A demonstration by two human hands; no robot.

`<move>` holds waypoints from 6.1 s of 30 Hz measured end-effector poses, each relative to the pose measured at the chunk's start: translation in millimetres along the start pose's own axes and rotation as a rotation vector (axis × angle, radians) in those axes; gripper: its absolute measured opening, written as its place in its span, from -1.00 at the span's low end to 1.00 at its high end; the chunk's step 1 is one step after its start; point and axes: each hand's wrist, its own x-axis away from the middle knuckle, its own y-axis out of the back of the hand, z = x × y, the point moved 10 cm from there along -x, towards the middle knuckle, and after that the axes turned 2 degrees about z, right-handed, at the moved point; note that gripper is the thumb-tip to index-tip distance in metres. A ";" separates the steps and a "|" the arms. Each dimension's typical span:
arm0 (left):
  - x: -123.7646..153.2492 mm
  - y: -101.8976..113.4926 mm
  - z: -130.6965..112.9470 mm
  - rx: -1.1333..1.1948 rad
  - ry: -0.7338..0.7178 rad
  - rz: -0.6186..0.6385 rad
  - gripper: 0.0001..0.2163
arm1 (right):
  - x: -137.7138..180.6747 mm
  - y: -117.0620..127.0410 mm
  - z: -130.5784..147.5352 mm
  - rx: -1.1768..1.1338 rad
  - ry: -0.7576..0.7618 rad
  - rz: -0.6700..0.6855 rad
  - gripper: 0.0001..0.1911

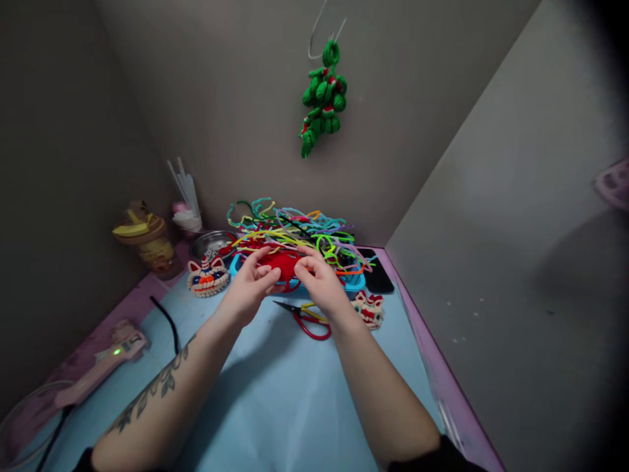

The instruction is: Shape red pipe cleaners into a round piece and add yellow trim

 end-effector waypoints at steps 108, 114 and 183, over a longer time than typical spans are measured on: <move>-3.4 -2.4 9.1 0.390 0.127 0.047 -0.75 | 36.3 -23.3 65.8 0.562 0.557 -0.074 -0.73; 1.0 -6.2 -6.1 0.414 0.026 0.052 -0.77 | 43.5 -17.8 76.9 0.571 0.669 -0.138 -0.68; 3.7 -8.9 -4.9 0.176 -0.018 0.070 -0.53 | 14.4 16.7 16.7 -0.290 0.162 -0.229 -0.89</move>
